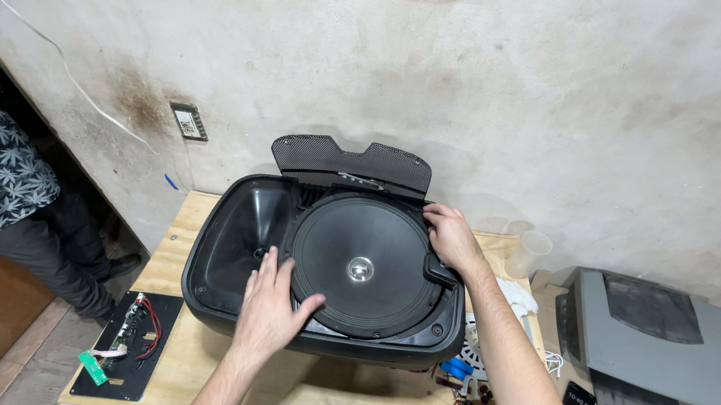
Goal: The person places a large black speaker cone into a plastic housing on a workbench, aligns it, and secures it by hand-tightening and then using a screwdriver to fasten screws around the perimeter. The person works methodically around the speaker to ensure it is firmly attached.
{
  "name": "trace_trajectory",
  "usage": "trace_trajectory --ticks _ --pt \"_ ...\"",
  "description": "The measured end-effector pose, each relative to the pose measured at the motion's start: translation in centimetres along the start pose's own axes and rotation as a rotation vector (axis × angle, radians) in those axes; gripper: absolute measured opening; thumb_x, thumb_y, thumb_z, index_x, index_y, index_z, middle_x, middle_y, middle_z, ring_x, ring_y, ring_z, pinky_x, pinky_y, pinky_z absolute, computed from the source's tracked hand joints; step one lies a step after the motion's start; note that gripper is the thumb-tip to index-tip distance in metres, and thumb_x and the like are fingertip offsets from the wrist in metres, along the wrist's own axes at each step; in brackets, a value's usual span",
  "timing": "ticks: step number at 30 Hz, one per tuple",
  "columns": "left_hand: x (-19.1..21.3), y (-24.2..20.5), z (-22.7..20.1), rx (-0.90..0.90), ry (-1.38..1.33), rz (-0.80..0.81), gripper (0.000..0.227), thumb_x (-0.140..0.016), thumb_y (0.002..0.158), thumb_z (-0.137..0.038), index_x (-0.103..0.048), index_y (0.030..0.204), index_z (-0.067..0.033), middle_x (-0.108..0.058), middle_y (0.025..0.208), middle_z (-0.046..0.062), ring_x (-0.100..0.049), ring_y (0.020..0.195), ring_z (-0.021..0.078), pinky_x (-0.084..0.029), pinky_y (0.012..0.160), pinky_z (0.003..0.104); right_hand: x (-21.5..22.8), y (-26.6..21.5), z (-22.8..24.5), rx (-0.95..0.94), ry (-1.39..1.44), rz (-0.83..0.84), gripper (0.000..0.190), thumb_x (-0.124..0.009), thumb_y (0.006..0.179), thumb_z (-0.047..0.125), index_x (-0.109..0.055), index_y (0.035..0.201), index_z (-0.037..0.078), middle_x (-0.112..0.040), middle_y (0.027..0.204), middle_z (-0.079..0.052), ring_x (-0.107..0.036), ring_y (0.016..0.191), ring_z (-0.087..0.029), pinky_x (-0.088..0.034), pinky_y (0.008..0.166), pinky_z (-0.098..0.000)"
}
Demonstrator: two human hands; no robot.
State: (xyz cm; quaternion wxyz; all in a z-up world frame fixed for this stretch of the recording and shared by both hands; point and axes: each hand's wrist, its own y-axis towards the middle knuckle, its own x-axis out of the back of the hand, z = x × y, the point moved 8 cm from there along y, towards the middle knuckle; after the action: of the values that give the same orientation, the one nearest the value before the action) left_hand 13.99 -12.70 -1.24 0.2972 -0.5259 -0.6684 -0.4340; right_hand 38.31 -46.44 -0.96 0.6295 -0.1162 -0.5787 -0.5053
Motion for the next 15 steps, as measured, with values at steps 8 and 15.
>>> trace_trajectory --ticks 8,15 --pt "-0.8 2.6 1.0 -0.019 0.254 0.114 0.085 -0.058 0.106 -0.057 -0.043 0.174 -0.0068 -0.042 0.181 0.019 -0.027 0.175 0.0314 -0.024 0.137 0.063 1.0 -0.1 1.2 -0.142 -0.046 0.069 0.04 -0.071 0.098 0.007 -0.083 0.136 0.014 -0.076 0.145 -0.005 -0.07 0.135 -0.035 -0.053 0.122 -0.0463" --pt "0.8 2.3 0.3 -0.104 0.261 0.129 0.09 -0.053 0.107 -0.068 -0.044 0.174 -0.0077 -0.045 0.18 0.019 -0.028 0.174 0.0334 -0.021 0.136 0.07 1.9 -0.1 2.7 -0.15 -0.09 0.111 0.039 -0.075 0.099 0.02 -0.083 0.138 0.02 -0.074 0.149 0.002 -0.069 0.136 -0.032 -0.054 0.12 -0.046"
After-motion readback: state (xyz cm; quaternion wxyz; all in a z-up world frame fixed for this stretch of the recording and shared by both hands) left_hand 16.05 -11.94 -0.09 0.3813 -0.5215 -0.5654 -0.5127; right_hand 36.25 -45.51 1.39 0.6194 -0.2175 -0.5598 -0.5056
